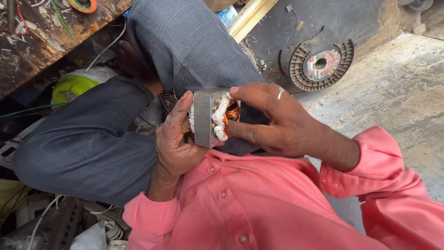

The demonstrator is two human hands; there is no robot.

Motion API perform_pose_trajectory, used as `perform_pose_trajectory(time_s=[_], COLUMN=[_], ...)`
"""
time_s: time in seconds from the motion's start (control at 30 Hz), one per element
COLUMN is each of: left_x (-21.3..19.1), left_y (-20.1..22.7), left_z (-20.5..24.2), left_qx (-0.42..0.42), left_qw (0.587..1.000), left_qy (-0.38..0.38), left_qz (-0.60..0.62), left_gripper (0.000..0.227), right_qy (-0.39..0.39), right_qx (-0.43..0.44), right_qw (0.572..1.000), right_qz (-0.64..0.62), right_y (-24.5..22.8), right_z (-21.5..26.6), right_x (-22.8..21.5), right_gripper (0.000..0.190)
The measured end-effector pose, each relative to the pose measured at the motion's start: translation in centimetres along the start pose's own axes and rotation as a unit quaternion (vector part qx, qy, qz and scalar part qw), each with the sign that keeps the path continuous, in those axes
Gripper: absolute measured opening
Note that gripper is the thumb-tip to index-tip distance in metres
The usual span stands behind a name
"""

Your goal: Repairing or rewinding an electrical motor stator using manual tools.

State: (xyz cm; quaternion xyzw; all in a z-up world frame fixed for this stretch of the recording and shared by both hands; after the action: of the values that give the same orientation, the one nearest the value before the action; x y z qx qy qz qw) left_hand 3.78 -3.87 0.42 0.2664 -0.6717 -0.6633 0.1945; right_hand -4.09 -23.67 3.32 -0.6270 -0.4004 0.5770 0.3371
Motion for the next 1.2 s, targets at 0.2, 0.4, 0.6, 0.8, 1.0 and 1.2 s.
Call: perform_pose_trajectory(time_s=[0.2, 0.4, 0.6, 0.8, 1.0, 1.2], left_x=[0.0, 0.2, 0.4, -0.7, -0.6, -0.2], left_y=[-0.2, -0.2, -0.7, 0.5, 0.1, 0.7], left_z=[0.5, 0.4, 1.5, -0.2, 0.4, -0.3], left_qx=[-0.023, -0.013, -0.017, 0.001, -0.021, 0.007], left_qw=[1.0, 0.999, 0.997, 0.996, 0.998, 0.997], left_qy=[0.006, 0.016, 0.032, -0.009, -0.016, -0.012], left_qz=[0.008, 0.035, 0.065, -0.089, -0.055, -0.075], left_gripper=[0.096, 0.1, 0.103, 0.107, 0.1, 0.103], right_qy=[-0.022, -0.012, 0.041, 0.07, 0.042, 0.016], right_qx=[-0.033, -0.023, -0.009, 0.001, 0.052, 0.198], right_qw=[0.999, 0.996, 0.999, 0.998, 0.997, 0.978], right_qz=[0.007, 0.08, 0.027, 0.003, -0.024, -0.066], right_y=[-0.3, -1.5, -0.8, -0.5, -0.6, -0.2], right_z=[-1.0, -1.0, 0.8, 1.2, 1.1, 0.1], right_x=[-0.4, -0.8, 0.7, 1.2, 0.4, -0.9], right_gripper=[0.037, 0.036, 0.035, 0.038, 0.033, 0.027])
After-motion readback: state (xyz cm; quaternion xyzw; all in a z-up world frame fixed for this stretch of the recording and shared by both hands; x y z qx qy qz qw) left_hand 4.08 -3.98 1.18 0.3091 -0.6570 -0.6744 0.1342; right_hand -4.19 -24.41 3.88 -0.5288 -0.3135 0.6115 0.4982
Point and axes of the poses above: each hand's wrist, its own z-axis away from the middle knuckle, its own x-axis out of the palm, y = z × x, the point moved 6 cm from there along -z, towards the middle knuckle, and after that the axes turned 13 degrees about x, right-handed, at the moved point
